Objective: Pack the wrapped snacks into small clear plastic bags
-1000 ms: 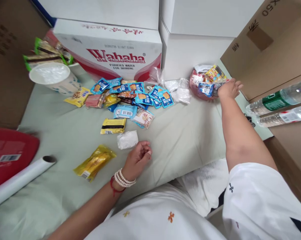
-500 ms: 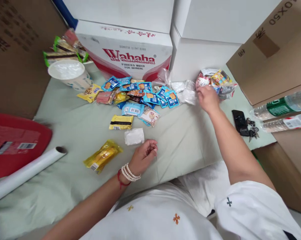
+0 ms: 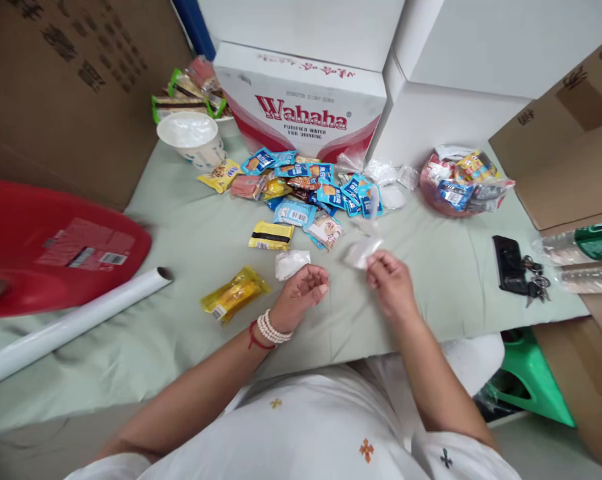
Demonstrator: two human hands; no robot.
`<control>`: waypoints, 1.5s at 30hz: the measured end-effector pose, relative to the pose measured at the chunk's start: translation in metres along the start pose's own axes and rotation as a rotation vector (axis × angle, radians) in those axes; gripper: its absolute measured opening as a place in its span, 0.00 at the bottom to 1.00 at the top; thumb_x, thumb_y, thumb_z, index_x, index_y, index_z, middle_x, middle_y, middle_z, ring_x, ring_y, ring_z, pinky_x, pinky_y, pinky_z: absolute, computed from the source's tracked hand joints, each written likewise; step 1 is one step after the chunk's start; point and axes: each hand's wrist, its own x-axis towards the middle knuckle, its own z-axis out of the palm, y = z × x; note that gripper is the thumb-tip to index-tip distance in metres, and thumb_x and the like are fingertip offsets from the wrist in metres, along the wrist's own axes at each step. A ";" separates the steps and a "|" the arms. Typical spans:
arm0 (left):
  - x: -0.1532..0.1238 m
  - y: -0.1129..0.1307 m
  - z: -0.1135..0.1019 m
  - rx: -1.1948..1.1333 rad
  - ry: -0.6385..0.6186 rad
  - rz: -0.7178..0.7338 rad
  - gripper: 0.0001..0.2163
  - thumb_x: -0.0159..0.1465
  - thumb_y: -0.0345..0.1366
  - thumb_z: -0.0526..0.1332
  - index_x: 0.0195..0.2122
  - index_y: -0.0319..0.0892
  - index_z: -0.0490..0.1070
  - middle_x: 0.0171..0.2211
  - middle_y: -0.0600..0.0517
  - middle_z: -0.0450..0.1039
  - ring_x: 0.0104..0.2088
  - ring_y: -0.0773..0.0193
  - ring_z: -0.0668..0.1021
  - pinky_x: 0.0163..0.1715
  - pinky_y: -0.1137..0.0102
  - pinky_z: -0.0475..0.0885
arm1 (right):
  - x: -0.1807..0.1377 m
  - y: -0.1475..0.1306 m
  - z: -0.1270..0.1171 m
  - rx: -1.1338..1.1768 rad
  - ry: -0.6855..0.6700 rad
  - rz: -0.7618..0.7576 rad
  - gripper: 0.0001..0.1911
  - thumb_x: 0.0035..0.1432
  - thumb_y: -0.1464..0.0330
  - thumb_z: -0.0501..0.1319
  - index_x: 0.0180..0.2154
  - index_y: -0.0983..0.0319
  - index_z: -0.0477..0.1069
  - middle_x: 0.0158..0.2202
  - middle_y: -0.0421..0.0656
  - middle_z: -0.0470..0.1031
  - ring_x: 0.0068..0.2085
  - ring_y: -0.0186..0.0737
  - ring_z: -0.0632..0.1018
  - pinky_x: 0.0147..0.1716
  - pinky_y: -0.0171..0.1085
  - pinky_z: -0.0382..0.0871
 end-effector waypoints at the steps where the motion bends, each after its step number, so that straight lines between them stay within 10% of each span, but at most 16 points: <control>1: 0.001 -0.001 0.001 0.004 0.033 0.015 0.21 0.58 0.48 0.73 0.45 0.42 0.69 0.40 0.51 0.71 0.32 0.70 0.71 0.32 0.73 0.68 | -0.020 0.008 0.013 0.020 -0.061 0.051 0.15 0.55 0.56 0.72 0.32 0.59 0.73 0.23 0.35 0.66 0.22 0.30 0.63 0.23 0.32 0.55; 11: 0.004 -0.004 -0.010 0.194 0.088 0.066 0.15 0.59 0.48 0.70 0.37 0.42 0.75 0.30 0.54 0.70 0.28 0.68 0.69 0.28 0.72 0.66 | -0.055 0.021 0.021 0.493 -0.119 0.314 0.17 0.49 0.61 0.76 0.31 0.60 0.70 0.22 0.34 0.60 0.21 0.26 0.56 0.16 0.25 0.50; 15: -0.001 0.003 -0.003 0.417 -0.101 0.261 0.16 0.55 0.44 0.74 0.42 0.44 0.80 0.43 0.46 0.75 0.37 0.61 0.74 0.39 0.66 0.72 | -0.054 0.024 0.015 0.623 -0.165 0.440 0.16 0.49 0.65 0.75 0.32 0.60 0.70 0.22 0.33 0.60 0.20 0.25 0.54 0.12 0.22 0.48; 19: -0.003 -0.002 0.002 0.504 -0.165 0.248 0.11 0.64 0.46 0.66 0.33 0.43 0.80 0.32 0.48 0.76 0.35 0.59 0.76 0.39 0.64 0.71 | -0.058 0.027 0.023 0.641 -0.222 0.492 0.16 0.49 0.64 0.76 0.33 0.60 0.72 0.22 0.34 0.61 0.19 0.25 0.54 0.12 0.23 0.47; 31: 0.004 0.006 -0.010 0.055 -0.148 -0.044 0.16 0.58 0.48 0.71 0.30 0.41 0.73 0.28 0.54 0.67 0.30 0.66 0.68 0.35 0.69 0.64 | -0.059 0.022 0.011 0.141 -0.112 0.057 0.14 0.52 0.56 0.75 0.35 0.56 0.78 0.37 0.40 0.76 0.37 0.38 0.72 0.38 0.36 0.68; 39: 0.003 0.017 -0.018 -0.228 -0.094 -0.125 0.14 0.52 0.43 0.75 0.30 0.39 0.75 0.31 0.51 0.69 0.31 0.66 0.71 0.33 0.70 0.67 | -0.048 -0.005 -0.033 0.157 -0.244 0.274 0.18 0.51 0.52 0.75 0.32 0.57 0.74 0.23 0.37 0.65 0.23 0.33 0.63 0.21 0.33 0.57; 45: 0.005 0.016 -0.013 -0.343 -0.006 -0.128 0.20 0.56 0.48 0.75 0.35 0.44 0.66 0.39 0.54 0.72 0.36 0.66 0.76 0.40 0.66 0.76 | -0.050 0.002 -0.024 -0.154 -0.086 0.036 0.15 0.56 0.54 0.72 0.37 0.56 0.76 0.32 0.40 0.71 0.33 0.38 0.71 0.31 0.36 0.68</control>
